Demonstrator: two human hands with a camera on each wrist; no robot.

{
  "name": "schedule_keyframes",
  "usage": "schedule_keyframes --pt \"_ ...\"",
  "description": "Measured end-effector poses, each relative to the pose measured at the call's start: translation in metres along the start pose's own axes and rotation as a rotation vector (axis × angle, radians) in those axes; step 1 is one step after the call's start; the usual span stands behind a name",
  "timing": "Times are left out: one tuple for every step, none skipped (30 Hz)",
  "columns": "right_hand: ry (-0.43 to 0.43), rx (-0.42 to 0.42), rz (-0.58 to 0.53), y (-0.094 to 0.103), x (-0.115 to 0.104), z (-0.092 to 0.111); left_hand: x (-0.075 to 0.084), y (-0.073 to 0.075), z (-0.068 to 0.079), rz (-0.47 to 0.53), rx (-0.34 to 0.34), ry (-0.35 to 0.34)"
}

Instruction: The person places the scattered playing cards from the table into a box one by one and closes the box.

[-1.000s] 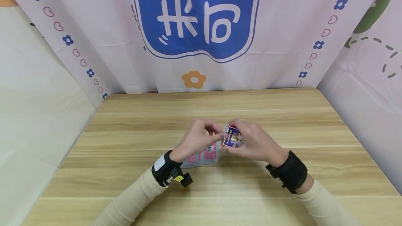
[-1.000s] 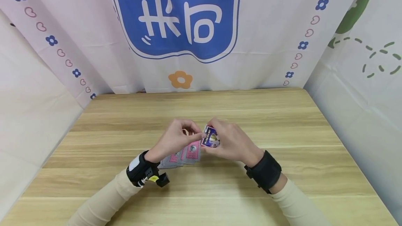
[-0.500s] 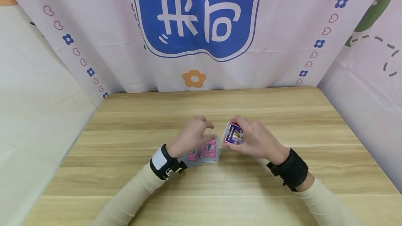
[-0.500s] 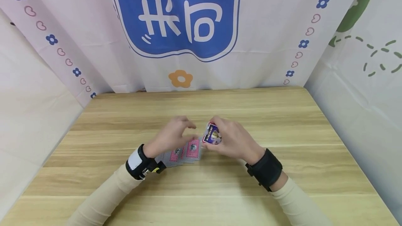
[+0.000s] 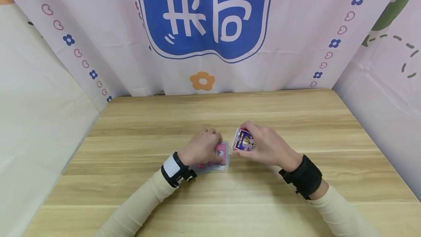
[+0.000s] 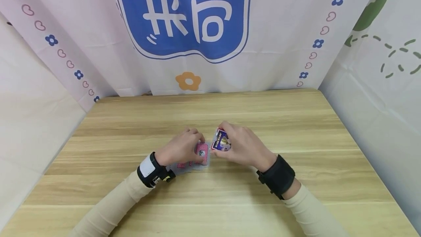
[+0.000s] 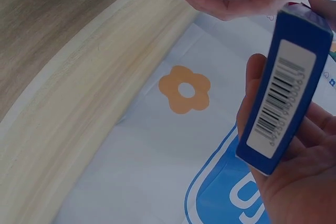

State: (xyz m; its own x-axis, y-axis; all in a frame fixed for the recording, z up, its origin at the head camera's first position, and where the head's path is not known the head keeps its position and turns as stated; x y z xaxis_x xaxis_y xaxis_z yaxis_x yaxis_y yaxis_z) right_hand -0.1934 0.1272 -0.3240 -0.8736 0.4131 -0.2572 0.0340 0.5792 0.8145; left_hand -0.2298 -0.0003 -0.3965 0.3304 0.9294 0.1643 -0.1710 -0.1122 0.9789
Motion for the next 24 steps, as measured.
schedule_keyframes --pt "0.001 -0.003 0.000 0.000 0.000 0.000 0.000 0.000 0.000 0.006 0.002 0.003" --pt "0.002 -0.007 0.001 0.000 0.000 -0.001 0.000 0.001 0.000 0.012 0.007 0.000" --pt "0.003 -0.009 -0.001 -0.001 0.000 -0.001 0.001 0.002 0.000 0.018 0.015 -0.005" --pt "0.004 -0.011 -0.002 -0.001 -0.001 -0.001 0.002 0.003 0.001 0.023 0.027 -0.011" --pt "0.004 -0.013 -0.002 -0.001 0.000 -0.001 0.003 0.004 0.001 0.025 0.040 -0.021" --pt "0.005 -0.013 -0.005 -0.001 0.000 -0.001 0.003 0.006 0.001 0.021 0.054 -0.031" --pt "0.006 -0.013 -0.006 -0.001 0.000 -0.001 0.004 0.007 0.001 0.022 0.063 -0.041" --pt "0.009 -0.012 -0.008 -0.001 0.000 -0.001 0.005 0.008 0.002 0.020 0.065 -0.053" --pt "0.011 -0.010 -0.009 -0.001 -0.001 -0.001 0.005 0.008 0.002 0.018 0.062 -0.060" --pt "0.013 -0.008 -0.008 -0.001 -0.001 -0.001 0.006 0.008 0.003 0.027 0.049 -0.070" --pt "0.015 -0.007 -0.008 -0.001 -0.001 -0.001 0.006 0.008 0.003 0.039 0.027 -0.079" --pt "0.016 -0.007 -0.009 -0.001 -0.001 -0.001 0.007 0.008 0.003 0.055 0.002 -0.088" --pt "0.017 -0.006 -0.009 -0.001 -0.001 -0.001 0.007 0.008 0.004 0.074 -0.022 -0.097" --pt "0.018 -0.007 -0.007 -0.001 -0.002 -0.001 0.008 0.009 0.005 0.094 -0.046 -0.108" --pt "0.017 -0.007 -0.007 -0.001 -0.002 -0.001 0.008 0.010 0.007 0.122 -0.067 -0.117" --pt "0.016 -0.007 -0.008 -0.002 -0.002 0.000 0.009 0.013 0.009 0.156 -0.082 -0.125" --pt "0.015 -0.008 -0.007 -0.002 -0.002 0.000 0.009 0.016 0.010 0.183 -0.084 -0.131" --pt "0.015 -0.009 -0.005 -0.002 -0.002 0.000 0.009 0.021 0.012 0.213 -0.078 -0.137" --pt "0.016 -0.010 -0.002 -0.002 -0.002 0.000 0.009 0.026 0.013 0.249 -0.066 -0.139" --pt "0.016 -0.009 0.000 -0.002 -0.003 -0.001 0.008 0.033 0.015 0.302 -0.053 -0.143" --pt "0.016 -0.009 0.002 -0.002 -0.002 -0.001 0.008 0.040 0.016 0.352 -0.029 -0.151" --pt "0.015 -0.010 0.003 -0.002 -0.002 0.000 0.007 0.046 0.016 0.409 -0.008 -0.155" --pt "0.015 -0.010 0.005 -0.001 -0.002 0.000 0.006 0.053 0.017 0.460 0.011 -0.158" --pt "0.015 -0.009 0.003 -0.001 -0.002 0.000 0.006 0.058 0.018 0.508 0.026 -0.162"
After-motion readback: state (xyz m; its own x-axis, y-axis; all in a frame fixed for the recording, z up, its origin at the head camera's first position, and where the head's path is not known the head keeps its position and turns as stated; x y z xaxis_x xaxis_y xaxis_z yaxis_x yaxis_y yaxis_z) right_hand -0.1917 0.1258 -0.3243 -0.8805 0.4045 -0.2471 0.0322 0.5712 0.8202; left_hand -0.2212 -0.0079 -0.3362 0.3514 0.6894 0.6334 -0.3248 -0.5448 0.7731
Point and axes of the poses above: each hand's wrist, its own z-axis away from the middle knuckle, its own y-axis out of the back of the hand, x = y × z, the point moved 9 cm from there along -z, towards the middle knuckle, and after that the axes turned 14 degrees about y, right-handed, at the moved point
